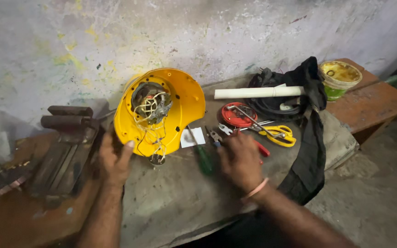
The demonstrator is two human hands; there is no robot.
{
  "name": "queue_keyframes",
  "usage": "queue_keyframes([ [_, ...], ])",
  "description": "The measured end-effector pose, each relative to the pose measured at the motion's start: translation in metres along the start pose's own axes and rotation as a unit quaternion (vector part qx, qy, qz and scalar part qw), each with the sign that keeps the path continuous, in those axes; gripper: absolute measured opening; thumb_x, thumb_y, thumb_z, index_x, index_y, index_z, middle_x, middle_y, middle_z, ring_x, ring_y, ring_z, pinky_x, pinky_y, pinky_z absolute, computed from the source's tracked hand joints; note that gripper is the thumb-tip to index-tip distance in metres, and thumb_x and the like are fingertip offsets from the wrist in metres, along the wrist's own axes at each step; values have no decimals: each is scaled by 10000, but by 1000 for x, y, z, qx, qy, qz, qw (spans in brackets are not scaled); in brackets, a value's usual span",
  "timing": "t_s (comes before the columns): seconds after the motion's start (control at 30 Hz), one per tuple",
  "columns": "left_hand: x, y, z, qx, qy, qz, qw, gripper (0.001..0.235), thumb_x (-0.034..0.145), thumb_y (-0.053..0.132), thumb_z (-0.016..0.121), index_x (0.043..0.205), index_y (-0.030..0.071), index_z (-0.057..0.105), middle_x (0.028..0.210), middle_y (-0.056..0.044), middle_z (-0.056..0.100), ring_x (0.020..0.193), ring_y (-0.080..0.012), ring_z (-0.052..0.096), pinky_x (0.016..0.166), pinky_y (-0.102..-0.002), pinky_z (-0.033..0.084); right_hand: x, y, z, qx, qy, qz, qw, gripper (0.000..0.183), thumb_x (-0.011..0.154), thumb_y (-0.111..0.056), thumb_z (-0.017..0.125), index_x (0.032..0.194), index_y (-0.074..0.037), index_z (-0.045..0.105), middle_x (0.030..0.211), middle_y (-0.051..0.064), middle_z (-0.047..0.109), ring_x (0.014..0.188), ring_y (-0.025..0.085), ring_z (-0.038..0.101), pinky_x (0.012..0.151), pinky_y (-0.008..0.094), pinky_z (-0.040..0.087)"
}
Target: The person disassembles the housing of a small fan motor, uses a screwdriver to loosen internal components, and uses pliers to manipulate the wiring and internal assembly.
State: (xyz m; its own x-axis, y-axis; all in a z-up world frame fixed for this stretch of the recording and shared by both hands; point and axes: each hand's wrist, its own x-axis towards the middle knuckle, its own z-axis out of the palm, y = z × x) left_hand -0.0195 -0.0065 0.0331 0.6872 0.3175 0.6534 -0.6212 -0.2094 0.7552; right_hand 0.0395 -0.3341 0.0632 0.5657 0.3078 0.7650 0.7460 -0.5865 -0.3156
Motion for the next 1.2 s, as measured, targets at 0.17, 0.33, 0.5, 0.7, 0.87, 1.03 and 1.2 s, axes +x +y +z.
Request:
queue_keyframes([
  [0.17, -5, -7, -7, 77, 113, 52, 989, 599, 1052, 277, 604, 1533, -40, 441, 1399, -124, 585, 1285, -197, 567, 1147, -354, 443, 10, 59, -19, -30, -6, 32, 999, 132, 860, -122, 704, 953, -32, 676, 941, 177, 641, 899, 407, 583, 785, 494, 467],
  [0.33, -10, 10, -4, 230, 146, 113, 956, 554, 1054, 303, 616, 1477, -34, 497, 1314, -124, 608, 1165, -198, 614, 988, -326, 503, 0, 73, -15, 41, -37, 79, 995, 123, 871, -130, 701, 952, -37, 707, 898, 168, 660, 854, 380, 615, 752, 465, 487],
  [0.5, -11, 9, 1, 255, 168, 91, 948, 451, 1096, 248, 590, 1426, -56, 540, 1264, -139, 624, 1083, -194, 615, 964, -319, 509, -4, 77, -21, 99, -44, 182, 977, 139, 858, -141, 733, 950, -39, 719, 849, 139, 678, 784, 316, 645, 729, 408, 509],
  [0.7, -14, -7, -10, 252, 188, 62, 947, 385, 1154, 204, 548, 1395, -97, 534, 1237, -157, 637, 1126, -201, 626, 1058, -337, 509, -6, 79, -36, 109, -118, 33, 986, 325, 728, -180, 819, 995, -48, 690, 1092, 135, 682, 1004, 334, 611, 897, 426, 476],
  [0.87, -14, -9, -10, 256, 185, 47, 948, 375, 1145, 213, 542, 1355, -97, 562, 1204, -164, 660, 1112, -210, 639, 1067, -344, 507, -4, 87, -36, 141, -169, 6, 975, 383, 675, -129, 787, 1036, -42, 691, 1325, 152, 617, 1179, 358, 567, 1026, 450, 425],
  [1.03, -11, -4, -7, 260, 188, 60, 945, 336, 1148, 192, 544, 1320, -93, 592, 1205, -165, 656, 1122, -218, 634, 1062, -349, 505, -9, 89, -34, 114, -165, -2, 980, 296, 726, -126, 787, 972, -26, 658, 1341, 176, 602, 1165, 378, 564, 1008, 453, 441],
  [1.2, -9, -2, -8, 293, 191, 38, 936, 298, 1117, 163, 555, 1279, -78, 623, 1203, -168, 669, 1122, -237, 639, 1019, -357, 504, -11, 75, -35, 90, -105, 26, 990, 279, 760, -120, 771, 1008, -38, 675, 1216, 137, 653, 1105, 354, 595, 971, 442, 465],
])
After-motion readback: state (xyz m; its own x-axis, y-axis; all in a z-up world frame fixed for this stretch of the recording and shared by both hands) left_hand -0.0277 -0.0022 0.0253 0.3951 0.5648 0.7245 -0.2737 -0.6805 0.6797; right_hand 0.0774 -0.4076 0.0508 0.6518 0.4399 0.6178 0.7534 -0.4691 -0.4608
